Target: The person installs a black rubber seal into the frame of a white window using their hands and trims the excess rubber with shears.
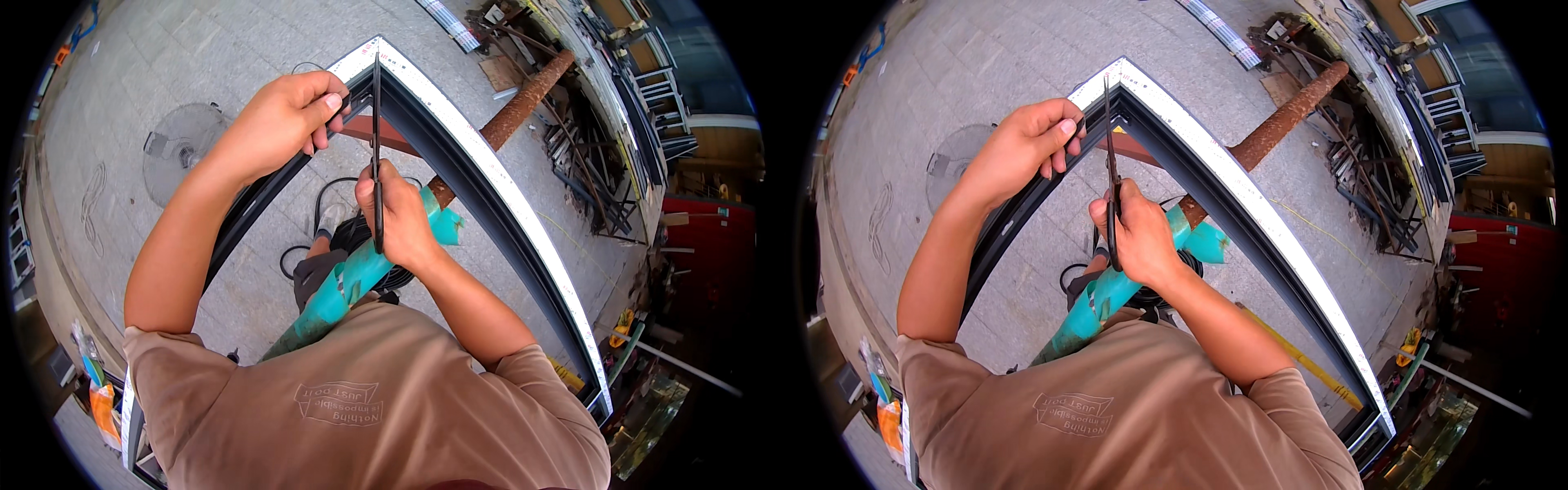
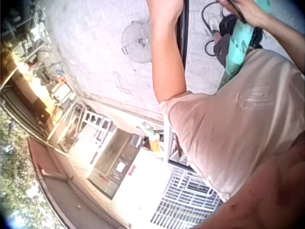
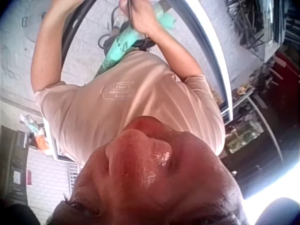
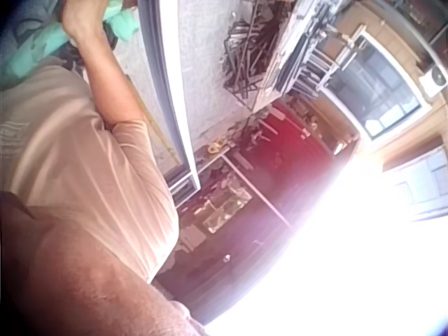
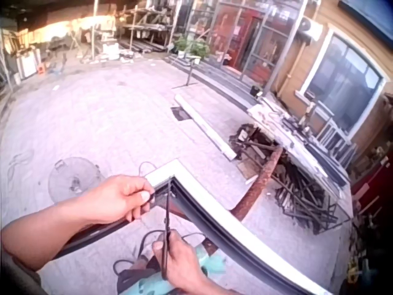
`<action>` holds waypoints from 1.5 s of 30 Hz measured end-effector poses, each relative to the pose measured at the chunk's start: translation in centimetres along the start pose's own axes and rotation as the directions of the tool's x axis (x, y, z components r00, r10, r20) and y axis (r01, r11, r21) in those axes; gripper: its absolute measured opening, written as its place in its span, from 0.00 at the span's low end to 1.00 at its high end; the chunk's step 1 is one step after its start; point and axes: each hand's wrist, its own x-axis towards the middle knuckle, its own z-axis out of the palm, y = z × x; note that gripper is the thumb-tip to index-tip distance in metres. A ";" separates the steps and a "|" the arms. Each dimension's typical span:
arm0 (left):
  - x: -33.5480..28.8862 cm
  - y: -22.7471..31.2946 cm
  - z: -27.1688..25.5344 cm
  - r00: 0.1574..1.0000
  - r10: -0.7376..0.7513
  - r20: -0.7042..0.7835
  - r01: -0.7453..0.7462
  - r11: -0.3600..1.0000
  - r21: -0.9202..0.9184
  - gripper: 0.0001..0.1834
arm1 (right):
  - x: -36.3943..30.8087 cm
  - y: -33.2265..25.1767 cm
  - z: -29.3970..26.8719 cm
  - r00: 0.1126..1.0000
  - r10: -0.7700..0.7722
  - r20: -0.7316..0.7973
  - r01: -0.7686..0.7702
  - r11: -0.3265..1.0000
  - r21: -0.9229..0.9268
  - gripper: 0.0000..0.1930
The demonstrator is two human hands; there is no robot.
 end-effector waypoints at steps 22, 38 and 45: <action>-0.3 -0.2 0.8 0.996 0.056 0.075 -0.065 0.991 0.120 0.10 | -2.0 -2.4 -6.6 0.998 0.024 0.055 -0.011 0.975 -0.224 0.36; -0.8 1.1 1.1 0.973 0.127 0.193 -0.181 0.939 0.293 0.09 | -4.7 -0.7 -9.9 0.899 0.084 0.429 -0.057 0.996 -0.074 0.34; -1.1 1.3 1.3 0.981 0.106 0.163 -0.156 0.930 0.334 0.09 | -5.0 -1.4 -9.1 0.891 0.165 0.424 -0.101 0.980 -0.170 0.29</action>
